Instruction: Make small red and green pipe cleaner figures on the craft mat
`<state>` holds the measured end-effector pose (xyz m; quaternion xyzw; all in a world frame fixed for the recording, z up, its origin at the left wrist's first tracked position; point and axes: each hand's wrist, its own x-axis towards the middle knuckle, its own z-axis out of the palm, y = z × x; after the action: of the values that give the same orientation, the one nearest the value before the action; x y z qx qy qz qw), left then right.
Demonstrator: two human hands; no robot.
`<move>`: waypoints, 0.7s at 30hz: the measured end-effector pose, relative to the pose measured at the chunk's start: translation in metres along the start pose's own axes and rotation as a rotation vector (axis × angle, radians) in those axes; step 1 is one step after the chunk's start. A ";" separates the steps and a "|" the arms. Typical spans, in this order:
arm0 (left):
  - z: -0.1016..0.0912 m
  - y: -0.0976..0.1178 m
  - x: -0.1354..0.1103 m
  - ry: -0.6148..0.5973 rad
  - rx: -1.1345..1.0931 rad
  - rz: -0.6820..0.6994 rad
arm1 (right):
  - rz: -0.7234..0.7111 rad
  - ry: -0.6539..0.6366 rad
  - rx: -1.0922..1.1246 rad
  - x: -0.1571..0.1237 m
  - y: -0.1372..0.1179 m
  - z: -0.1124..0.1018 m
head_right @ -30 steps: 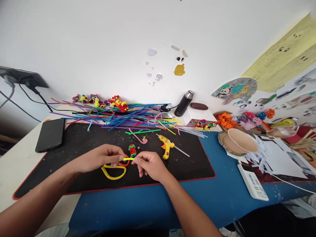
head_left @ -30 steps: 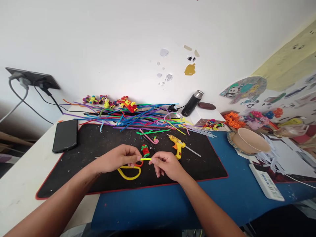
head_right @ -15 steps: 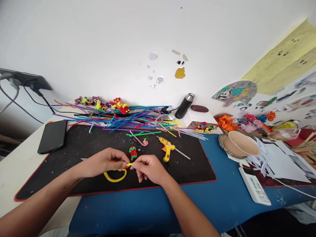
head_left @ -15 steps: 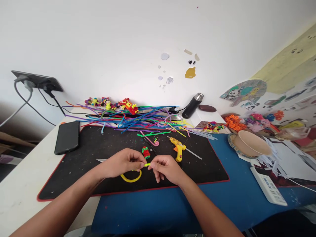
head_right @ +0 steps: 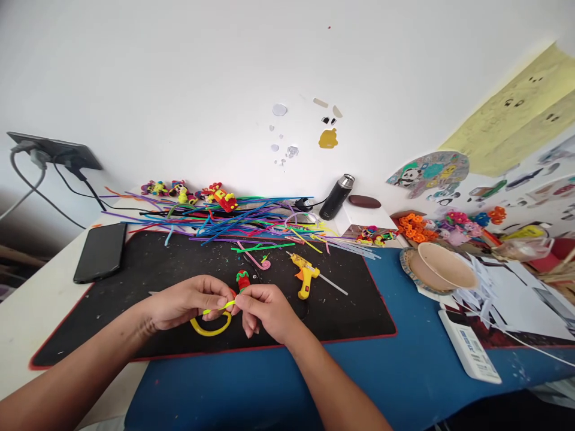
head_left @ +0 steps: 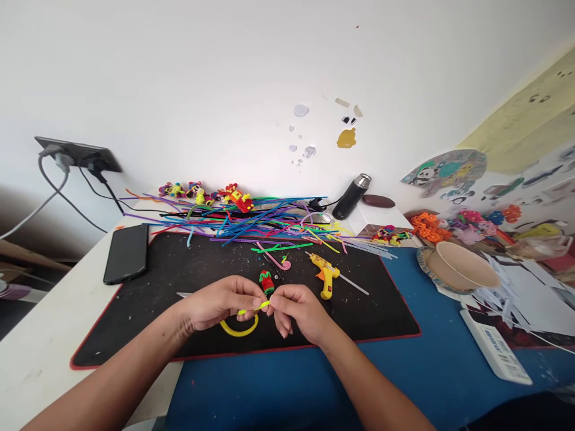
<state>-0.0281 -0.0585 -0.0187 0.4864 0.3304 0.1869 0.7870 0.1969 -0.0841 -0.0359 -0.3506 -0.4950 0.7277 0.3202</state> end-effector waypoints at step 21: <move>0.001 -0.012 -0.003 0.072 -0.015 0.103 | 0.010 0.057 0.314 -0.003 0.006 0.004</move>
<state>-0.0301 -0.0664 -0.0282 0.4899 0.3316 0.2471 0.7675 0.1946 -0.0903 -0.0395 -0.3192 -0.3639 0.7876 0.3813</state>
